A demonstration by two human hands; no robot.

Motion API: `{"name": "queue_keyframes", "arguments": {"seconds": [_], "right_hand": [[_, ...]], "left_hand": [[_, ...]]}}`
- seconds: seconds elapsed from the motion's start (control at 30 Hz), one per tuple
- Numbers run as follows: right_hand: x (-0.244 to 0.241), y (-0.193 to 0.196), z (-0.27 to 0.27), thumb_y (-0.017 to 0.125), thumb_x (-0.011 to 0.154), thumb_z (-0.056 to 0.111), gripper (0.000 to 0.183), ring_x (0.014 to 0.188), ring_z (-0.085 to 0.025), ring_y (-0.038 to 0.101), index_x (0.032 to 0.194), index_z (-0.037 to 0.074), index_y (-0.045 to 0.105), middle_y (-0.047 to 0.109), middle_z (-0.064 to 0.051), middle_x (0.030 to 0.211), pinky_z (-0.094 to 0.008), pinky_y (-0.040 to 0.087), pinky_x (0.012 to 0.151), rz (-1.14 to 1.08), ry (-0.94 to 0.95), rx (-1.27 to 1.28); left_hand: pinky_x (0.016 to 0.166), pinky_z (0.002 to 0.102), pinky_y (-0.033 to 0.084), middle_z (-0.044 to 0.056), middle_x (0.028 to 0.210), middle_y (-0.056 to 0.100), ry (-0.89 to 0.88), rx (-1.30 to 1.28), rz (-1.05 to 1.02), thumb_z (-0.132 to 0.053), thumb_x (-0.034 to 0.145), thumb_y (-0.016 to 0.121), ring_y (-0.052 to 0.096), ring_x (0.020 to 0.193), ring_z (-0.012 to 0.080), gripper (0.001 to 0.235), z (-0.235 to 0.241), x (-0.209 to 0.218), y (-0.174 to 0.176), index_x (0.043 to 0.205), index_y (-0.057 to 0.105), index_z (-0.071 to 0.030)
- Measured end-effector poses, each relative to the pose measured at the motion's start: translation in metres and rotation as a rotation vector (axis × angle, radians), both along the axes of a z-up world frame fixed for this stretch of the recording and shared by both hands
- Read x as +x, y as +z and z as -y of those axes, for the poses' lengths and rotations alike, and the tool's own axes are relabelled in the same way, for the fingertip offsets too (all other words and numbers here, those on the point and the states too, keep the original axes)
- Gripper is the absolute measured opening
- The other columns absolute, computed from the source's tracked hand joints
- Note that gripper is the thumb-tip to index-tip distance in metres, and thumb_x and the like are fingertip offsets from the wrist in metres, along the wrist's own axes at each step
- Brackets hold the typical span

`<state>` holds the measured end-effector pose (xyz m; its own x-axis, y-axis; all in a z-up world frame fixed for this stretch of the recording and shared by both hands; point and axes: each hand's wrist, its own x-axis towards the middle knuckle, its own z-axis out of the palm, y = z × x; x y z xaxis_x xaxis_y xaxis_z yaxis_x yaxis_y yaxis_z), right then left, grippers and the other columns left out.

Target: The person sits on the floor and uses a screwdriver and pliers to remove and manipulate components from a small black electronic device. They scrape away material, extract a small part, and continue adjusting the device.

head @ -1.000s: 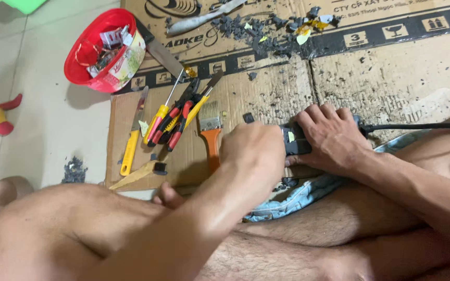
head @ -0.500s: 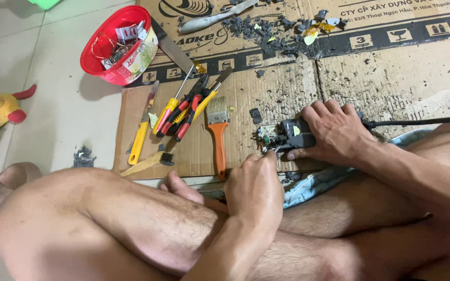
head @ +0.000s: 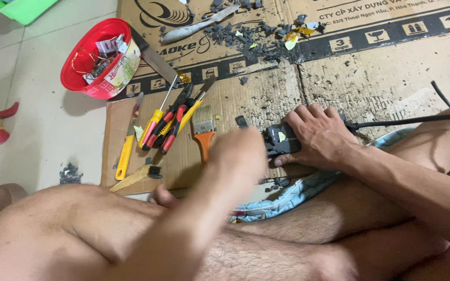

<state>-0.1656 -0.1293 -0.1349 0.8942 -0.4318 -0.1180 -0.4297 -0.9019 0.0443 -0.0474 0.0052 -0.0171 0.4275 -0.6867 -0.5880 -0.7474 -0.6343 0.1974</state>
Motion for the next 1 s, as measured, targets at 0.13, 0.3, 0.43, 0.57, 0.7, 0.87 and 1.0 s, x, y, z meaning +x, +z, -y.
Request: {"name": "queue_keyframes", "arguments": {"seconds": [0.13,0.3,0.43,0.57,0.7,0.87,1.0], "right_hand": [[0.001,-0.009,0.004,0.049,0.057,0.106,0.106,0.115,-0.023,0.057,0.125,0.024,0.050,0.054,0.000,0.108,-0.043,0.047,0.094,-0.023,-0.002,-0.030],[0.001,-0.006,0.005,0.057,0.065,0.099,0.100,0.113,-0.030,0.054,0.125,0.020,0.050,0.056,-0.007,0.121,-0.050,0.046,0.092,-0.038,0.004,0.024],[-0.002,-0.007,0.004,0.056,0.063,0.100,0.100,0.115,-0.030,0.055,0.122,0.020,0.052,0.058,-0.007,0.120,-0.052,0.048,0.091,-0.003,0.008,0.030],[0.000,-0.009,0.005,0.052,0.059,0.103,0.105,0.116,-0.024,0.056,0.130,0.026,0.048,0.054,0.000,0.113,-0.045,0.047,0.094,0.017,-0.012,0.047],[0.001,-0.001,0.002,0.051,0.062,0.105,0.104,0.115,-0.024,0.058,0.128,0.025,0.051,0.056,-0.001,0.110,-0.044,0.047,0.094,-0.022,-0.038,0.045],[0.001,0.002,0.001,0.050,0.059,0.104,0.106,0.117,-0.024,0.057,0.128,0.024,0.050,0.055,-0.001,0.111,-0.045,0.047,0.095,0.003,-0.030,0.056],[0.001,-0.001,0.004,0.048,0.060,0.106,0.107,0.113,-0.025,0.056,0.126,0.023,0.050,0.053,-0.002,0.110,-0.044,0.046,0.091,0.014,-0.004,0.053]], "left_hand": [[0.081,0.058,0.060,0.023,0.098,0.075,-0.005,-0.060,0.036,0.003,0.088,0.056,0.071,0.103,0.0437,0.025,-0.032,-0.039,-0.012,0.103,0.076,0.000],[0.067,0.043,0.070,0.032,0.132,0.052,0.172,-0.244,0.098,0.007,0.095,0.057,0.075,0.079,0.0369,0.065,-0.054,-0.071,-0.046,0.156,0.035,0.000],[0.066,0.036,0.070,0.023,0.107,0.070,0.225,-0.378,0.023,0.006,0.092,0.063,0.076,0.081,0.0311,0.057,-0.054,-0.048,-0.037,0.146,0.048,-0.001],[0.098,0.053,0.052,0.016,0.114,0.073,0.176,-0.144,-0.133,-0.022,0.093,0.054,0.068,0.113,0.0373,0.035,-0.036,0.003,-0.004,0.120,0.075,-0.019],[0.093,0.042,0.054,0.001,0.078,0.077,0.029,0.034,-0.127,-0.019,0.087,0.059,0.076,0.082,0.0241,0.031,-0.005,0.033,-0.005,0.110,0.079,-0.025],[0.072,0.034,0.055,-0.002,0.062,0.073,-0.112,0.214,-0.028,-0.022,0.076,0.056,0.070,0.055,0.0163,0.022,0.029,0.045,-0.029,0.077,0.078,-0.018],[0.068,0.030,0.054,-0.004,0.057,0.070,-0.086,0.219,-0.014,-0.025,0.079,0.061,0.065,0.047,0.0156,0.018,0.023,0.044,0.000,0.074,0.078,-0.019]]}}
